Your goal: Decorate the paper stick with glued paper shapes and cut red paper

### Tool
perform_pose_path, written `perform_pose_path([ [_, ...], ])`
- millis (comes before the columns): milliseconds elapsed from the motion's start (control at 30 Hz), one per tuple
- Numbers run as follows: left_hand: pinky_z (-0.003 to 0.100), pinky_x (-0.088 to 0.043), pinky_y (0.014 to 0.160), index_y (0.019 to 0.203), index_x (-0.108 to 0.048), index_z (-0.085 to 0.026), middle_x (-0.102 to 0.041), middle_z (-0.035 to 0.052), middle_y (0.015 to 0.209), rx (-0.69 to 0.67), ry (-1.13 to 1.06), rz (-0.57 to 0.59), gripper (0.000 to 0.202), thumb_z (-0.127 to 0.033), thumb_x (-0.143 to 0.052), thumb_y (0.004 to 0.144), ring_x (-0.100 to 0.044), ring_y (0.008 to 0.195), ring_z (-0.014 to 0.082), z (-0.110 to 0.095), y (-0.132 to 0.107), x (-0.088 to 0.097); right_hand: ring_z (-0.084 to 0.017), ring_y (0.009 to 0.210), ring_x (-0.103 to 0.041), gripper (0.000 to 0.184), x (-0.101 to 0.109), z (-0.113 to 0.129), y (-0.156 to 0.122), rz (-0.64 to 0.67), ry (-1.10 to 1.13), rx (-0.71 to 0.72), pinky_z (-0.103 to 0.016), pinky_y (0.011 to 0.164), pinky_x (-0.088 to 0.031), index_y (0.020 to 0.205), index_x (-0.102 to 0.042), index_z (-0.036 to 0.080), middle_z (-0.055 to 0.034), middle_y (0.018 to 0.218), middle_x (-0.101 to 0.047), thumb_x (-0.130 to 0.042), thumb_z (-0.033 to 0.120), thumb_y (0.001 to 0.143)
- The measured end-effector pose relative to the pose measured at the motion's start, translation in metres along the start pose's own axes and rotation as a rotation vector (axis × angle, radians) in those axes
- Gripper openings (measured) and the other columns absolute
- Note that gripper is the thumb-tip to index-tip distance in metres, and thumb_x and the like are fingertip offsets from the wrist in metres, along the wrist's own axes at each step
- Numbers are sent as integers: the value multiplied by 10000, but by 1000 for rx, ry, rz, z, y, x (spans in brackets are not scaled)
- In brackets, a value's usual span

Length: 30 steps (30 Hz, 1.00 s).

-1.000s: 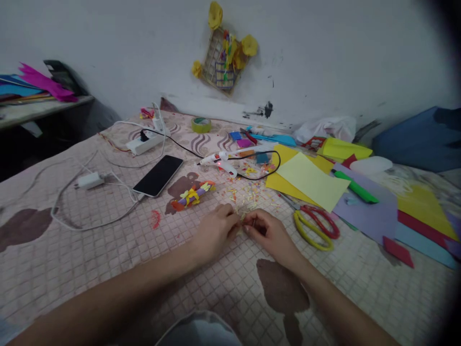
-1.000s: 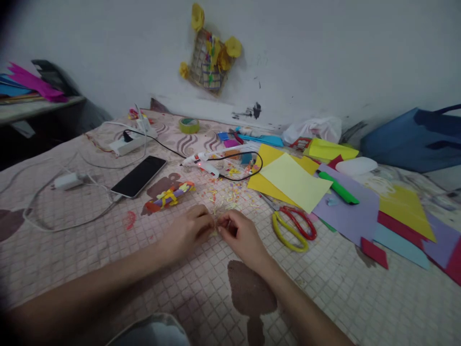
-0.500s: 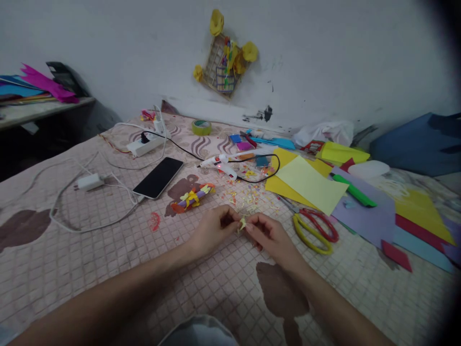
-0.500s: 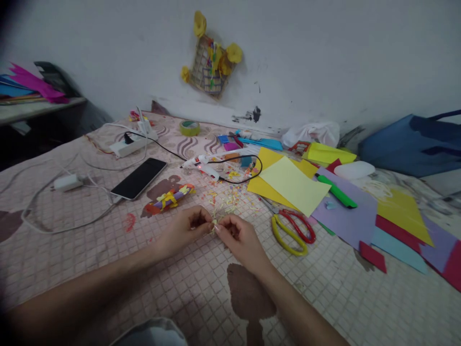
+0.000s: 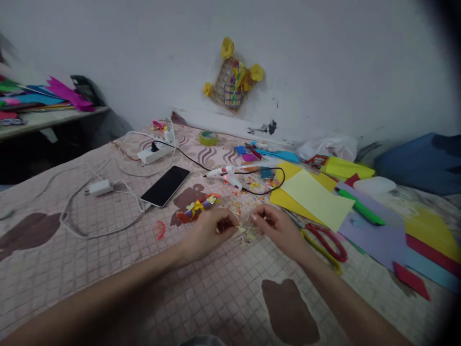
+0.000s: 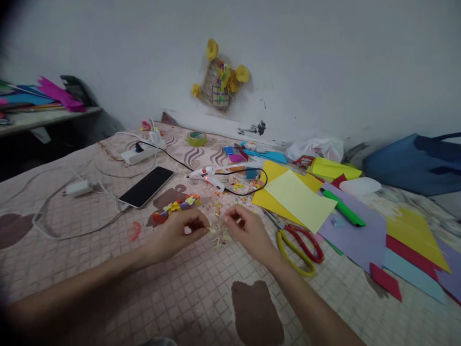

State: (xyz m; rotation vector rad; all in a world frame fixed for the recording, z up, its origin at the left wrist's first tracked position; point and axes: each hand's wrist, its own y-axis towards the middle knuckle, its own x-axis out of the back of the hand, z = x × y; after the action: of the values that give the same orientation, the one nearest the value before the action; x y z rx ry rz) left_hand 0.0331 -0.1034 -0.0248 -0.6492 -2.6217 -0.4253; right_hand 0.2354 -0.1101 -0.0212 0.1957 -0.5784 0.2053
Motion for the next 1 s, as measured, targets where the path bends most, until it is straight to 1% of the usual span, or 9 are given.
perform_pose_path([
  [100,198,-423,561,751,-606,-155,-602,-10,682,2,14,-117,53,-182,-566,772,-526,606,86,3,1,25,-204,842,-570,121,5,-13,43,-191,-290,140,-307,693,-454,868,-585,179,-67,887,-622,-536,271,808],
  [167,195,-429,567,753,-602,-153,-600,-4,704,20,0,-209,71,-213,-578,781,-531,624,86,8,2,40,-248,984,-534,187,2,-23,71,-205,-464,238,-363,829,-424,944,-591,160,-109,1000,-620,-572,252,781],
  [233,194,-436,572,754,-593,-151,-594,-2,717,54,-48,-266,91,-238,-592,781,-535,630,84,13,2,51,-259,1021,-514,247,-6,-29,95,-166,-559,300,-373,873,-399,1004,-578,148,-122,1049,-613,-581,239,775],
  [367,184,-437,537,760,-572,-150,-573,-16,690,116,-211,-295,112,-248,-627,760,-519,574,66,22,0,60,-275,943,-529,245,-25,-31,126,-153,-659,256,-378,809,-403,969,-565,150,-131,985,-620,-590,285,767],
  [500,191,-453,541,781,-572,-143,-586,-7,710,106,-261,-287,107,-227,-633,756,-536,582,69,23,-1,61,-257,849,-547,211,-31,-31,144,-128,-612,187,-335,728,-391,869,-577,142,-123,878,-624,-603,315,751],
  [633,216,-478,595,788,-580,-142,-612,16,764,50,-124,-356,89,-212,-627,759,-570,655,92,23,-2,65,-199,727,-547,191,-17,-26,144,-72,-536,205,-281,629,-371,780,-579,151,-72,779,-616,-559,341,785],
  [733,235,-475,626,793,-586,-152,-609,18,783,-47,73,-428,54,-196,-612,774,-565,684,101,25,-1,72,-161,612,-515,244,3,-15,131,-47,-343,140,-264,545,-345,773,-558,158,-39,696,-594,-551,402,787],
  [867,244,-463,645,753,-583,-160,-574,5,750,-244,321,-459,36,-145,-602,781,-547,702,105,28,0,81,-106,446,-383,362,26,-2,101,-9,-208,-77,-252,439,-257,638,-474,194,25,510,-472,-567,525,748],
  [1000,249,-480,659,794,-584,-167,-589,15,784,-519,454,-482,79,-92,-600,778,-568,738,112,32,-3,82,-87,434,-313,471,34,0,71,38,-241,-95,-251,418,-200,525,-438,203,44,486,-359,-591,620,681],
])
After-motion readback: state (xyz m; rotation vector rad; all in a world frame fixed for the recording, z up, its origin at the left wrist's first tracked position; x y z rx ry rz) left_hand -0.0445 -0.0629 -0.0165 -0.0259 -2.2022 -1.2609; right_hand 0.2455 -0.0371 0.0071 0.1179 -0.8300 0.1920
